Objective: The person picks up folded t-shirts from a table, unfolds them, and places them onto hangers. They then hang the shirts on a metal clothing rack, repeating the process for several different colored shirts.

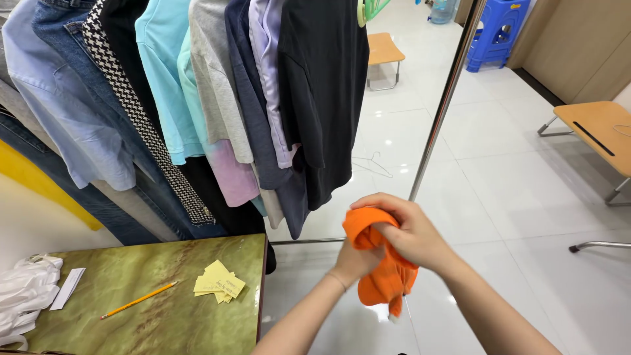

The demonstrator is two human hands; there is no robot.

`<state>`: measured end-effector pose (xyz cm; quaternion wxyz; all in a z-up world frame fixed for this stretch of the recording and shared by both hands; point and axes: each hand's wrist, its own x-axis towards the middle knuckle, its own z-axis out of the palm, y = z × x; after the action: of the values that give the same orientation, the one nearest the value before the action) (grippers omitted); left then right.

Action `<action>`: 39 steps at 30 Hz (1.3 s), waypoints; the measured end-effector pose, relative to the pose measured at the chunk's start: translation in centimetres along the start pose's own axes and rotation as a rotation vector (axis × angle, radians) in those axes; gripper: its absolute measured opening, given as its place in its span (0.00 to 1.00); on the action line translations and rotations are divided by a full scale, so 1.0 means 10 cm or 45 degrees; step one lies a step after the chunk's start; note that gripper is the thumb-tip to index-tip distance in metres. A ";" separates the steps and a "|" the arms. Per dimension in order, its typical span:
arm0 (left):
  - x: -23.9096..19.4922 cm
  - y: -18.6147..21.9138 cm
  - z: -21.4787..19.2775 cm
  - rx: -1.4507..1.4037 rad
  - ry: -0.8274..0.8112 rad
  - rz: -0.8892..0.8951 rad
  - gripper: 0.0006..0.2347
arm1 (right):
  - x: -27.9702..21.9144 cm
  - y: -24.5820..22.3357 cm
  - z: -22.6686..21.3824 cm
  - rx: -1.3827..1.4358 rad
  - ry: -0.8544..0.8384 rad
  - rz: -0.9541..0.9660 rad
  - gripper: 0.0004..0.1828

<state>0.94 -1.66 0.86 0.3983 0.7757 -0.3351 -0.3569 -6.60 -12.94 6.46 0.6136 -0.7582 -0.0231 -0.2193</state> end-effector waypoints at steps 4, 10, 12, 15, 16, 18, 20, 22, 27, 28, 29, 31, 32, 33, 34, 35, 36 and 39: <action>0.19 0.17 -0.42 -0.230 0.034 0.023 0.15 | -0.27 0.09 -0.35 0.300 0.054 0.181 0.28; 0.32 0.24 -0.80 -0.703 0.126 0.057 0.14 | -1.41 2.63 -1.02 -0.381 0.285 0.720 0.35; 0.34 0.25 -0.88 -0.942 0.181 0.080 0.14 | -1.82 3.19 -0.79 -0.782 -0.074 1.051 0.80; 0.36 0.25 -0.99 -1.184 0.258 0.116 0.14 | -1.71 2.98 -0.28 -0.685 -0.074 0.835 0.60; 0.36 0.24 -1.05 -1.187 0.273 0.121 0.14 | -1.57 3.06 -0.29 -0.687 -0.087 0.825 0.60; 0.32 0.21 -1.20 -1.411 0.344 0.155 0.14 | -1.29 3.24 -0.23 -0.653 0.061 0.250 0.30; 0.27 0.17 -1.38 -1.515 0.386 0.164 0.14 | -0.95 2.86 -0.25 -0.546 0.040 0.256 0.26; 0.22 0.12 -1.50 -1.620 0.413 0.181 0.14 | -0.68 2.64 -0.38 -0.451 0.030 0.262 0.24; 0.15 -0.13 -1.26 -1.482 0.438 -0.049 0.11 | -0.12 1.88 -0.74 -0.286 0.111 0.222 0.12; 0.08 -0.07 -1.07 -1.483 0.437 -0.050 0.11 | 0.00 1.48 -0.64 -0.286 0.111 0.224 0.12; 0.01 -0.01 -0.87 -1.103 0.322 -0.186 0.35 | 0.12 1.09 -0.55 -0.325 0.034 0.320 0.09; -0.14 0.15 -0.55 -0.718 0.204 -0.307 0.60 | 0.29 0.52 -0.38 -0.365 -0.042 0.414 0.11; -0.22 0.25 -0.42 -0.450 0.209 -0.171 0.46 | 0.35 0.35 -0.30 -0.341 -0.130 0.387 0.10; -0.30 0.36 -0.29 -0.185 0.210 -0.035 0.32 | 0.40 0.17 -0.24 -0.321 -0.218 0.363 0.10; -0.27 0.35 -0.29 -0.188 0.206 -0.032 0.32 | 0.40 0.08 -0.23 -0.325 -0.216 0.366 0.10; -0.24 0.35 -0.28 -0.143 0.229 0.062 0.18 | 0.41 0.00 -0.23 -0.356 -0.128 0.345 0.06; -0.21 0.34 -0.28 -0.099 0.251 0.157 0.13 | 0.41 -0.10 -0.23 -0.386 -0.039 0.324 0.03; -0.16 0.24 -0.32 -0.133 0.468 0.276 0.13 | 0.20 -0.12 -0.31 -0.069 0.187 0.215 0.21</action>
<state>2.17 -0.29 4.69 0.5285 0.7654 -0.3193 -0.1813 -6.09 -16.06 8.78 0.6093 -0.7556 0.0917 -0.2223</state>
